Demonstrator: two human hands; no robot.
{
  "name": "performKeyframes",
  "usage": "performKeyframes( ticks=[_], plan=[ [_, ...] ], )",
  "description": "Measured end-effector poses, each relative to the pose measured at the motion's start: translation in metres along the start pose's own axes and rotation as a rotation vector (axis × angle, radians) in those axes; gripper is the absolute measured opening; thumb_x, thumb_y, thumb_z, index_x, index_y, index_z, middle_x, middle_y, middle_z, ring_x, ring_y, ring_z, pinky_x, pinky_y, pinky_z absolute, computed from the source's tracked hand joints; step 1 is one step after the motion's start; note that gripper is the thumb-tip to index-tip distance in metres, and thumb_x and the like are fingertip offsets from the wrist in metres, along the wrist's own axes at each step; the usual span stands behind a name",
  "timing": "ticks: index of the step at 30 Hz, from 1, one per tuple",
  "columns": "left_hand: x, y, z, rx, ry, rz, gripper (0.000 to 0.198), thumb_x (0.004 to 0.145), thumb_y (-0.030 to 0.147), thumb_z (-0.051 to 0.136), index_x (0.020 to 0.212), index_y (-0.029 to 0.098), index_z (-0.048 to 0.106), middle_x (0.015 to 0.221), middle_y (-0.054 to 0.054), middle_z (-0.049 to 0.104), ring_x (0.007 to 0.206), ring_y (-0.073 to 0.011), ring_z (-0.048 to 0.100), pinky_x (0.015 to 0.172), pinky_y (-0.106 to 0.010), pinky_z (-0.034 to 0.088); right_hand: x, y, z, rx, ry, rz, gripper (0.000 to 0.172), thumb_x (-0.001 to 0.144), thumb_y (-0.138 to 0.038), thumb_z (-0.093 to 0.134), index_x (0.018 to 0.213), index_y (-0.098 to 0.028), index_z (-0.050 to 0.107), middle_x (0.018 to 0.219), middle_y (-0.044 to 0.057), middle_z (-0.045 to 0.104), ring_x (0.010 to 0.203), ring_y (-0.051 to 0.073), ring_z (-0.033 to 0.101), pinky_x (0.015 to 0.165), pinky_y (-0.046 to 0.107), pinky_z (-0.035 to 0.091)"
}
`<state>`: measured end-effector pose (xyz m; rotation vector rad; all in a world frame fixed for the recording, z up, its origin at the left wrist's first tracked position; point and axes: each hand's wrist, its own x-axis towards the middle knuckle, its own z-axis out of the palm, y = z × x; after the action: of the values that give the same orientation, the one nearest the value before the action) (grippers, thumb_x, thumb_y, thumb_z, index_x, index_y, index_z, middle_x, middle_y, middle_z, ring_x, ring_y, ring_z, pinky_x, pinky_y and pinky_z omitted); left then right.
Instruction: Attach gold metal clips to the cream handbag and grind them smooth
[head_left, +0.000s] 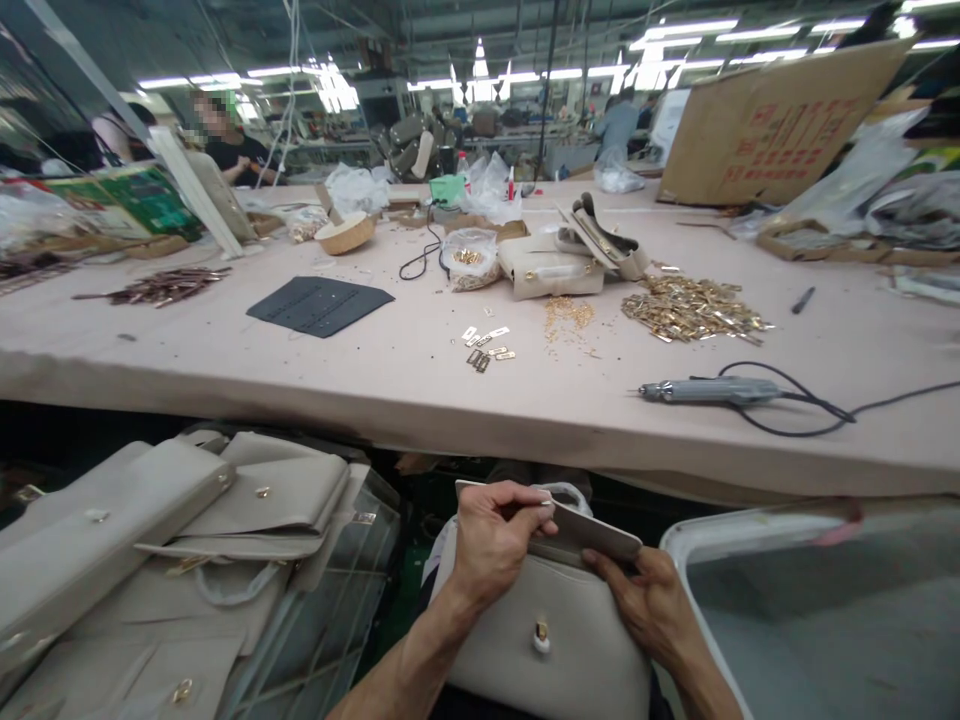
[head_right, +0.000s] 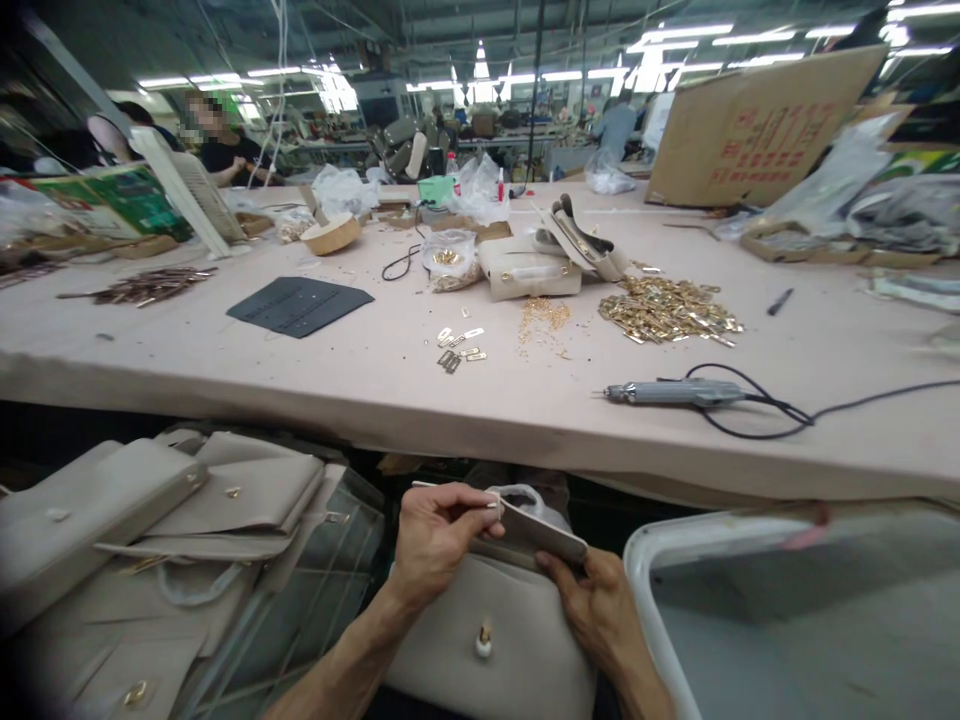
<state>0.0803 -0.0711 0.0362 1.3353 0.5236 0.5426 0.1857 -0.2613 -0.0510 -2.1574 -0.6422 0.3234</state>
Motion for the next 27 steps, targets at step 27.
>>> performKeyframes(
  ticks=[27],
  plan=[
    [0.022, -0.006, 0.014, -0.144, -0.026, -0.306, 0.051, 0.061, 0.054, 0.089, 0.072, 0.007, 0.073, 0.063, -0.011, 0.072, 0.047, -0.014, 0.062, 0.042, -0.019, 0.046, 0.006, 0.034, 0.005, -0.071, -0.051, 0.163, 0.044, 0.079, -0.052, 0.067, 0.099, -0.015, 0.08, 0.095, 0.012, 0.072, 0.085, 0.029, 0.065, 0.08, 0.037, 0.052]
  ],
)
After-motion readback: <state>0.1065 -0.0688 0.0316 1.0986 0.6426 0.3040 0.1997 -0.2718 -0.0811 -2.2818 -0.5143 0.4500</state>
